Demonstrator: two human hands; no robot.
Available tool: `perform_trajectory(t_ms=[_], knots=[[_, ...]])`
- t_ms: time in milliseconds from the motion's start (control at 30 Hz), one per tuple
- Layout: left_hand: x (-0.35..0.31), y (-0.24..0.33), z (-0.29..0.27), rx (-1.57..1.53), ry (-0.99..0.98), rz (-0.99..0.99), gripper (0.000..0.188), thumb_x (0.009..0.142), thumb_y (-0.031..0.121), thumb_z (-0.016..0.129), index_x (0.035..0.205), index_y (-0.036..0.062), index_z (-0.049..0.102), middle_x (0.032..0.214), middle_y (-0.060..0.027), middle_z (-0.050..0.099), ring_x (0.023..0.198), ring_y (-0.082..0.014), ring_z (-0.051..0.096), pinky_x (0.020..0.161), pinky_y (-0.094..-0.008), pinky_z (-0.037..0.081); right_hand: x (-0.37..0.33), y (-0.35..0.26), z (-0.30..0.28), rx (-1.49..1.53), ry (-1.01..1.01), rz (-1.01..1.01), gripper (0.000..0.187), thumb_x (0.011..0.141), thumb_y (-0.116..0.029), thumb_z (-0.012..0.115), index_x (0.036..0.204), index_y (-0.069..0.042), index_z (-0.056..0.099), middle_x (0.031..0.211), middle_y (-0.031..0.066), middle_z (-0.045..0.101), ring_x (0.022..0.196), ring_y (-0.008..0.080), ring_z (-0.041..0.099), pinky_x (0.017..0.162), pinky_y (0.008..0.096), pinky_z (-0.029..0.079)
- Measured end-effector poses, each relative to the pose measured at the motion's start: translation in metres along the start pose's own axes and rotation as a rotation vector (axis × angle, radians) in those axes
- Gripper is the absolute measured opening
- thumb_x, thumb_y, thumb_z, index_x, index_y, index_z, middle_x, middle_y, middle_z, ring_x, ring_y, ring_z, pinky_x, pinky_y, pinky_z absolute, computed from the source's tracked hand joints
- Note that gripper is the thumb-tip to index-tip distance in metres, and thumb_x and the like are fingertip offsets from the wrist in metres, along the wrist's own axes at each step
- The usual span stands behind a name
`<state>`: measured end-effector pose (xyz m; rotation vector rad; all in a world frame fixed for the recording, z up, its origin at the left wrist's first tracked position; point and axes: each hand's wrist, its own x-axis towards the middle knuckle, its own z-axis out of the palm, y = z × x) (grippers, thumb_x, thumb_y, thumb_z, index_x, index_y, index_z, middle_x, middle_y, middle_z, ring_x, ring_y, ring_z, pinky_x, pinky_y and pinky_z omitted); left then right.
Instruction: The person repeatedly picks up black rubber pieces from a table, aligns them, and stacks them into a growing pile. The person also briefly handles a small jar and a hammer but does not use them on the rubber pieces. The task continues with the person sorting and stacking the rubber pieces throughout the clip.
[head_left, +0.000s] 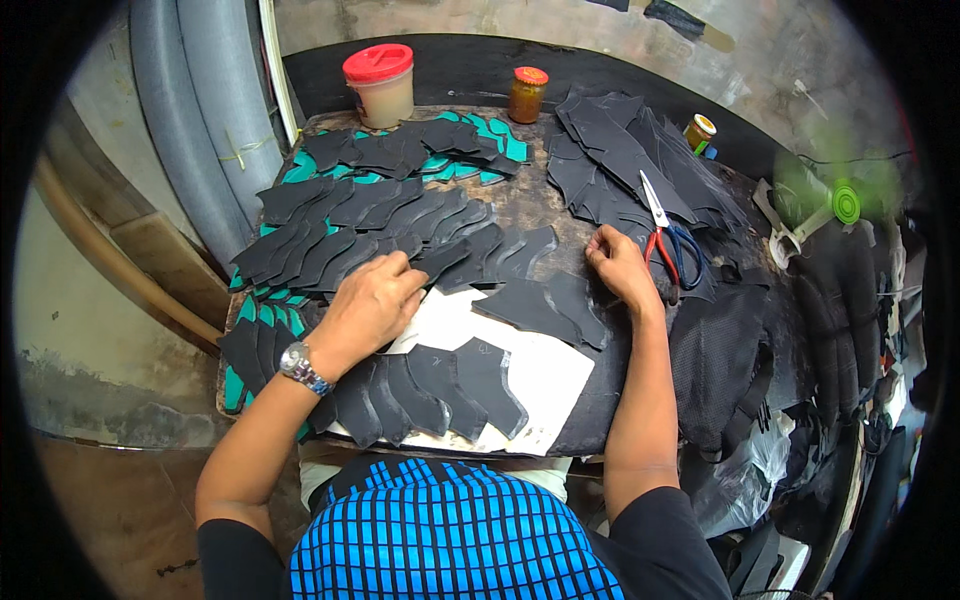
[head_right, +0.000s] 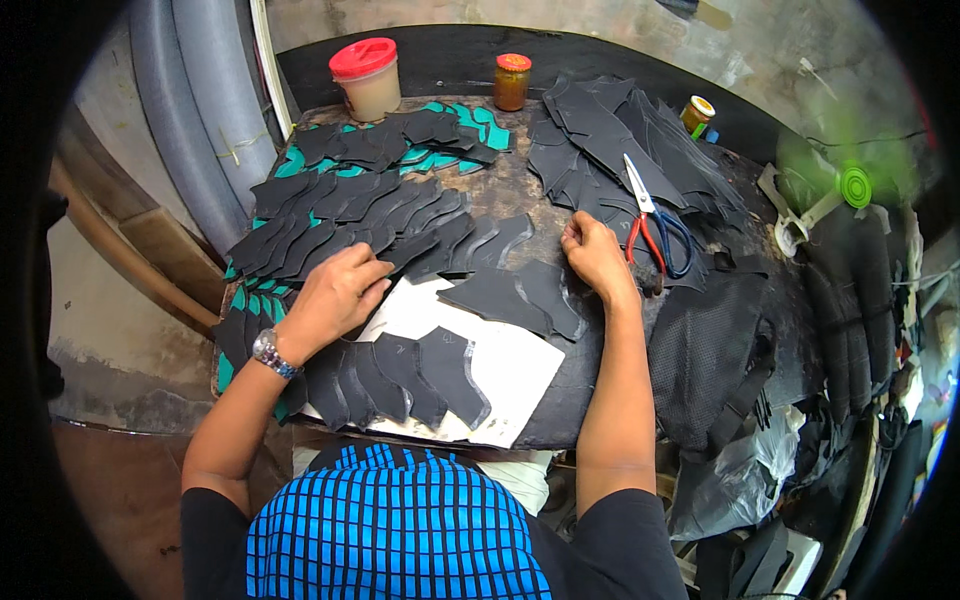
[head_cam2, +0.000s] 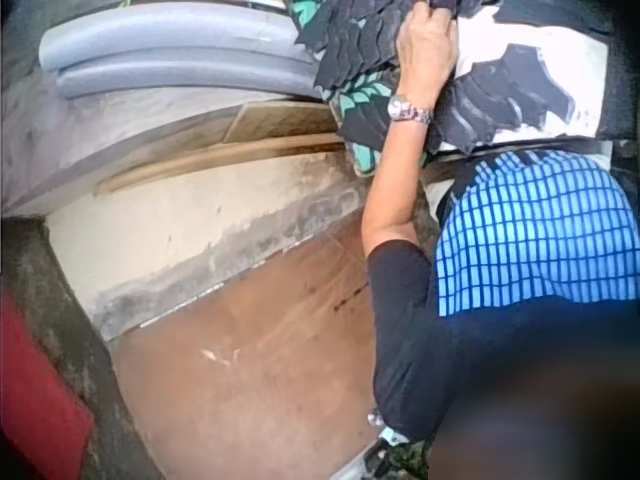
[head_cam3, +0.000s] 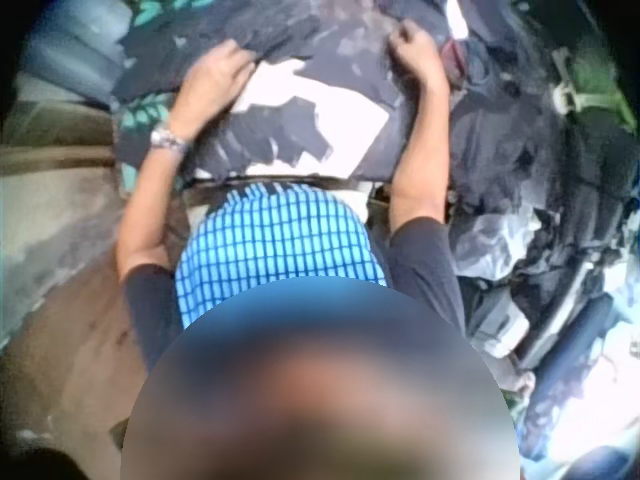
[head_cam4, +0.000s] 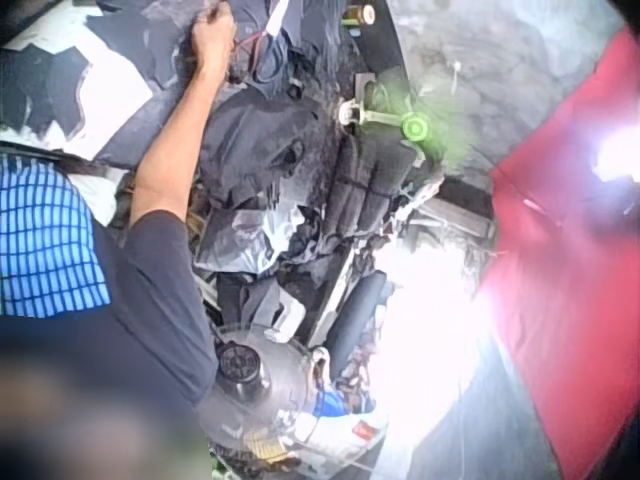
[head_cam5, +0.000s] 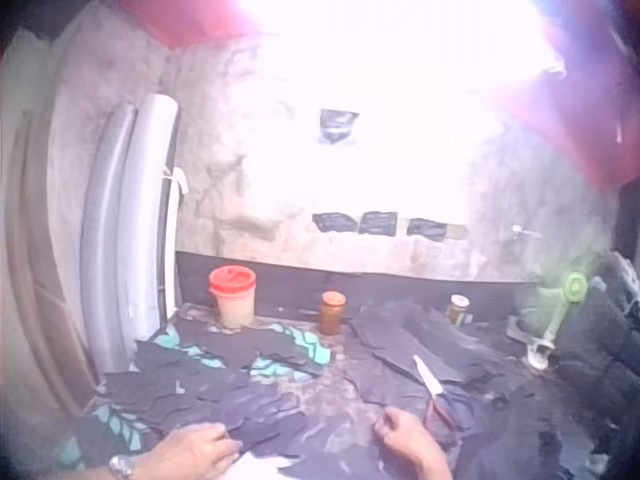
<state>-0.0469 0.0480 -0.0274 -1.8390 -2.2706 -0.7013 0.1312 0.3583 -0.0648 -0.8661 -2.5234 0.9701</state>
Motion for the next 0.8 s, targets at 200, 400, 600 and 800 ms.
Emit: perform_trajectory(t_ms=[200, 400, 600, 800], knots=[[-0.001, 0.001, 0.008, -0.006, 0.054, -0.098, 0.017, 0.082, 0.008, 0.066, 0.097, 0.0008, 0.067, 0.087, -0.0131, 0.061, 0.077, -0.0332, 0.064, 0.068, -0.0414, 0.052, -0.007, -0.030, 0.035, 0.261, -0.003, -0.284, 0.017, 0.087, -0.011, 0.061, 0.099, 0.001, 0.059, 0.085, 0.0168, 0.066, 0.082, 0.0256, 0.066, 0.075, 0.0361, 0.050], [0.010, 0.005, -0.011, -0.095, 0.371, -0.252, 0.013, 0.086, 0.009, 0.064, 0.096, 0.0003, 0.067, 0.087, -0.0143, 0.065, 0.069, -0.0312, 0.065, 0.061, -0.0391, 0.051, -0.004, -0.031, 0.035, 0.246, 0.227, -0.204, 0.013, 0.091, -0.009, 0.057, 0.101, -0.001, 0.059, 0.070, 0.0109, 0.059, 0.064, 0.0176, 0.057, 0.062, 0.0323, 0.046], [0.018, 0.039, -0.026, -0.207, 0.389, -0.100, 0.023, 0.086, -0.001, 0.063, 0.108, 0.0022, 0.067, 0.096, -0.0140, 0.068, 0.076, -0.0278, 0.069, 0.065, -0.0341, 0.056, -0.007, -0.031, 0.007, 1.054, -0.291, -0.005, 0.029, 0.098, -0.025, 0.056, 0.118, -0.004, 0.056, 0.079, 0.0046, 0.062, 0.065, 0.0077, 0.056, 0.058, 0.0193, 0.045], [0.041, 0.060, 0.006, -0.070, 0.205, 0.387, 0.037, 0.077, 0.006, 0.065, 0.114, 0.0027, 0.064, 0.114, -0.0208, 0.064, 0.097, -0.0328, 0.068, 0.082, -0.0358, 0.056, -0.021, -0.059, 0.000, 0.984, -0.350, -0.148, 0.077, 0.083, -0.043, 0.073, 0.140, -0.003, 0.040, 0.103, 0.0161, 0.066, 0.085, 0.0160, 0.067, 0.073, 0.0230, 0.056]])
